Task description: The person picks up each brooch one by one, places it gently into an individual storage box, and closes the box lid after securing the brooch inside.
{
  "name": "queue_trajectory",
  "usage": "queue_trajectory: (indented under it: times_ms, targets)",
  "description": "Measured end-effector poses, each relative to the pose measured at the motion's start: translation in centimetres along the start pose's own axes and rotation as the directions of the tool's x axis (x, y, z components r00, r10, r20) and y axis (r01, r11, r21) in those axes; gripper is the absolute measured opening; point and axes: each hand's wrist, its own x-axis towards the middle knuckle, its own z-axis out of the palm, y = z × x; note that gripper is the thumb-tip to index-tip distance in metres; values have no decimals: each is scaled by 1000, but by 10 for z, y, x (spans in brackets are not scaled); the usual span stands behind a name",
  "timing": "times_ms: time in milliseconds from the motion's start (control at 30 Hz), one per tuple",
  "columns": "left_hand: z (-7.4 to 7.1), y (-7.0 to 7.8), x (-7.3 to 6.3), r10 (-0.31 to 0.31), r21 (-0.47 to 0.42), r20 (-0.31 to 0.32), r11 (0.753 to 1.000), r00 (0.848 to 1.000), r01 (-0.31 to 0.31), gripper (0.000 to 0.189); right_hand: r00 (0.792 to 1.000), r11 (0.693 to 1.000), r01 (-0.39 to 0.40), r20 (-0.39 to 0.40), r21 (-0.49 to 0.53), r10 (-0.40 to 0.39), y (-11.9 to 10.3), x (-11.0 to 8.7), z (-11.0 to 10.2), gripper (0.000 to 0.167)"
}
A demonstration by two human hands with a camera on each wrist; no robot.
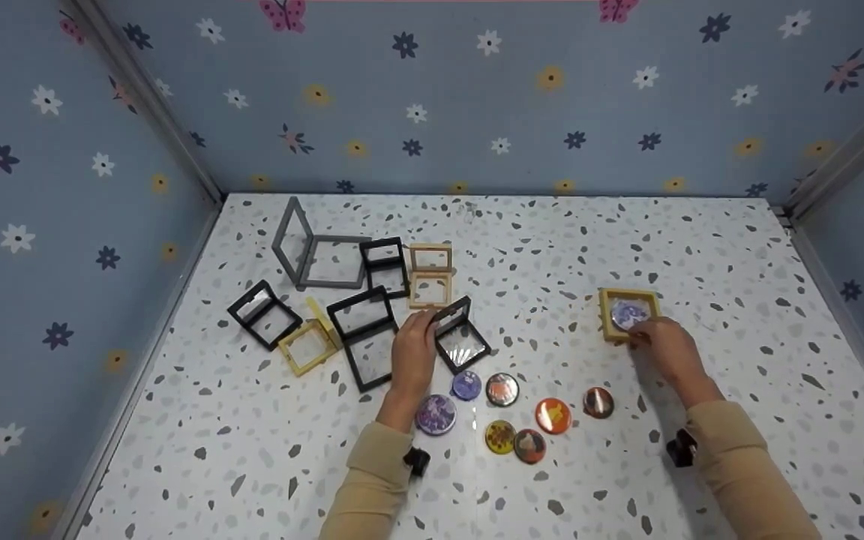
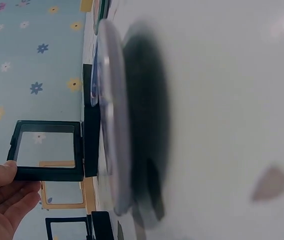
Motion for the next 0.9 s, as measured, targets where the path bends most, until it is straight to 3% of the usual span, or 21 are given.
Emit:
queue_trajectory:
  times_ms: [467,733,900]
  targets:
    - [1,-1,-1,-9,-15,-3,1000,1000,9,19,999,1000,-4,-39,6,4,18,7,-7,19]
    - [2,-2,-1,-5,-17,-2,1000,1000,5,19,996,996,-83,-11,28,83,30,10,-12,21]
    - [1,-2,-1,-12,-27,-2,1000,1000,12,19,997,996,-76,-21,47,77,36,11,-14,20]
